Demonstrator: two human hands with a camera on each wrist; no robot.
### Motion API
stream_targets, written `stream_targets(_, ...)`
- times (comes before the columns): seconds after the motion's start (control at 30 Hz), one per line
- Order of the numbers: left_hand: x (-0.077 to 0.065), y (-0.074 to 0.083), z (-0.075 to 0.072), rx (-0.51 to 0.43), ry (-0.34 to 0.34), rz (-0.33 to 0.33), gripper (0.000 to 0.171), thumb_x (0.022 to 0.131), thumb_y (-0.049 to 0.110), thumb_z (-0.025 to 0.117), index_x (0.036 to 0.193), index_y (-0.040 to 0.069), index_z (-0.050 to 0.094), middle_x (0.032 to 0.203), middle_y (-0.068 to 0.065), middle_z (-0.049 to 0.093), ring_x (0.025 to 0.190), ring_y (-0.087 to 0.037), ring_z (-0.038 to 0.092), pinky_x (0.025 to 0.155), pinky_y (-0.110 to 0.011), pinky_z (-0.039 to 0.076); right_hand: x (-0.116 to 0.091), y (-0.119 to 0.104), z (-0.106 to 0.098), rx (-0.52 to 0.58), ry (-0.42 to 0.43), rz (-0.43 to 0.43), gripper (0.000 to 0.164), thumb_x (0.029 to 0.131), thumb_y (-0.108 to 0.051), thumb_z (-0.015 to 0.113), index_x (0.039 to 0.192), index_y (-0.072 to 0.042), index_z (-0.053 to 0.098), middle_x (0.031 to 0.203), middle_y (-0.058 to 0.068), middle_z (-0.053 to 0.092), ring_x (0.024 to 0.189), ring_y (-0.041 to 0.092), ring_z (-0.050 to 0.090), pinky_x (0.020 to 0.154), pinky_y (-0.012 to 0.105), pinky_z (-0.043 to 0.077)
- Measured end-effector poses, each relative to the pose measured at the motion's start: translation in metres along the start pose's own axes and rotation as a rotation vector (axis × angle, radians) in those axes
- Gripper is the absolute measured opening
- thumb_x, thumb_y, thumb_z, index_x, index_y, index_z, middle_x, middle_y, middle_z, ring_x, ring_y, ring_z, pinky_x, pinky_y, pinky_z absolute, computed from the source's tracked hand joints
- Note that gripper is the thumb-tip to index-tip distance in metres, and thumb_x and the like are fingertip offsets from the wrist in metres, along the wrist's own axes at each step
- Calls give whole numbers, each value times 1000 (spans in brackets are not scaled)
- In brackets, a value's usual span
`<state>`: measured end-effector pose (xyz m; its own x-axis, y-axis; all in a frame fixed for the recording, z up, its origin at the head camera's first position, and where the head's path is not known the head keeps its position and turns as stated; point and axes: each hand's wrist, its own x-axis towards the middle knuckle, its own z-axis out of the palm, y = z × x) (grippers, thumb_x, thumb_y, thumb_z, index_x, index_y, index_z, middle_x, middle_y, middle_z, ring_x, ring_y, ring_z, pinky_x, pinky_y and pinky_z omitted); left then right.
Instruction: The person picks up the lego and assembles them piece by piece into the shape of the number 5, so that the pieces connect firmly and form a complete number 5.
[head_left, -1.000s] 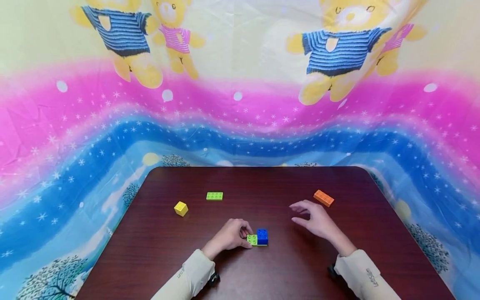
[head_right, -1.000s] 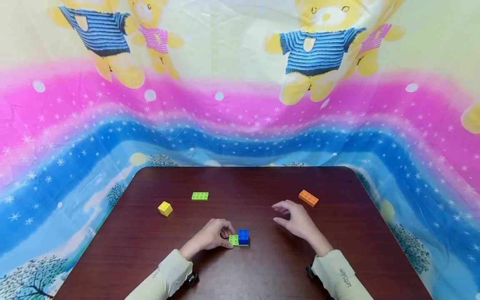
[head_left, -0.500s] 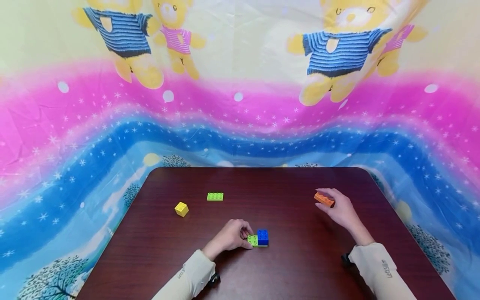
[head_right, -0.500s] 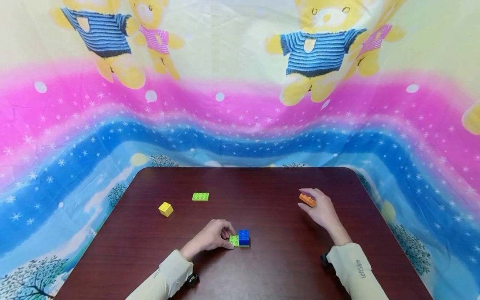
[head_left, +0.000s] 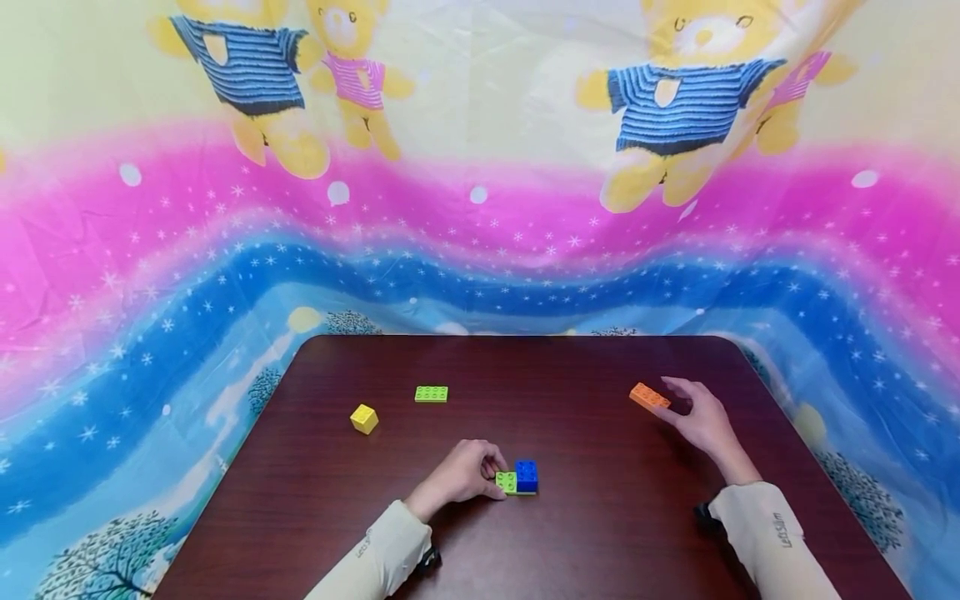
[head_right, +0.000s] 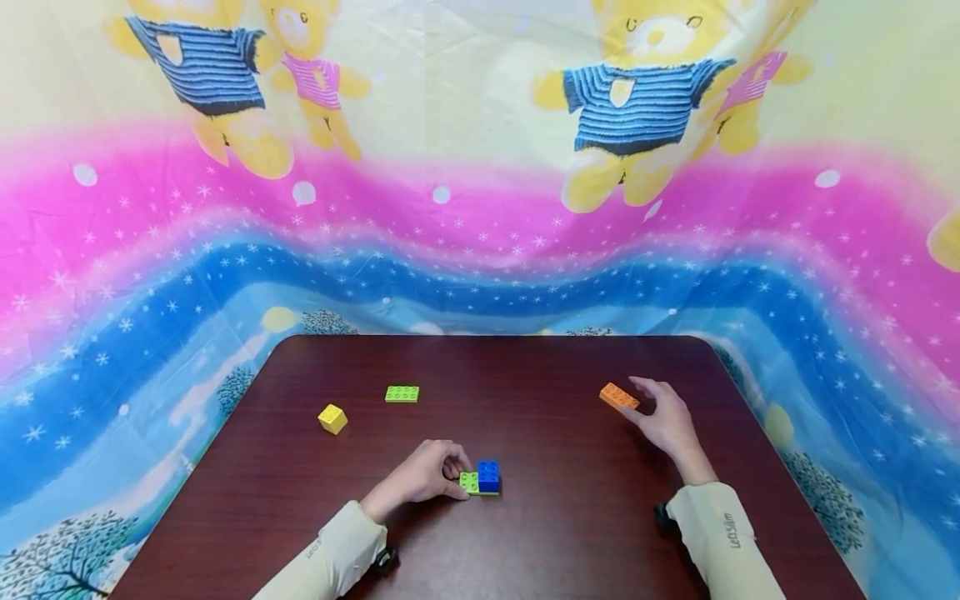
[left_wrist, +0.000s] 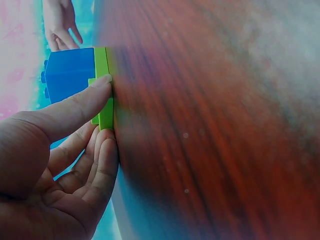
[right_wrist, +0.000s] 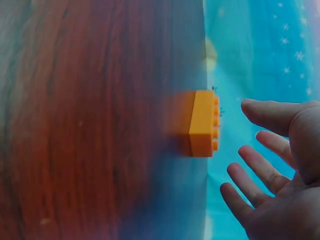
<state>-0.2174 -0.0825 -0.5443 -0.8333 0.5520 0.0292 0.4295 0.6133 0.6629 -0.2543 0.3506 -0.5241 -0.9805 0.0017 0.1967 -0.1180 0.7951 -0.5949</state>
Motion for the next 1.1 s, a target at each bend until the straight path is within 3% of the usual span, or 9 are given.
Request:
stream_targets(0.4,-1,2,-1,5,0,6,31,69,16,98,91,11,77,80,5,69,75,-2,61,72,-16,51,0,20,4,43,-120,124,63,97,-21,74,150,1,47,144,33,50,129,51,49,106,69,40)
stream_targets(0.8,-2,2,0,-7,2,6,31,69,14,97,93,10,77,82,2,72,76,-4,64,71,-16,52,4,28,8,1,-114,98,48,97,-13,72,140,3,58,134,33,60,118,48,58,96,64,49)
stream_targets(1.1,-1,3,-1,0,-1,3,31,70,14,97,92,10,77,82,3,71,77,-4,64,71,-16,52,9,26,9,-1,-146,124,54,96,-23,75,140,3,58,133,33,60,115,46,59,95,62,51)
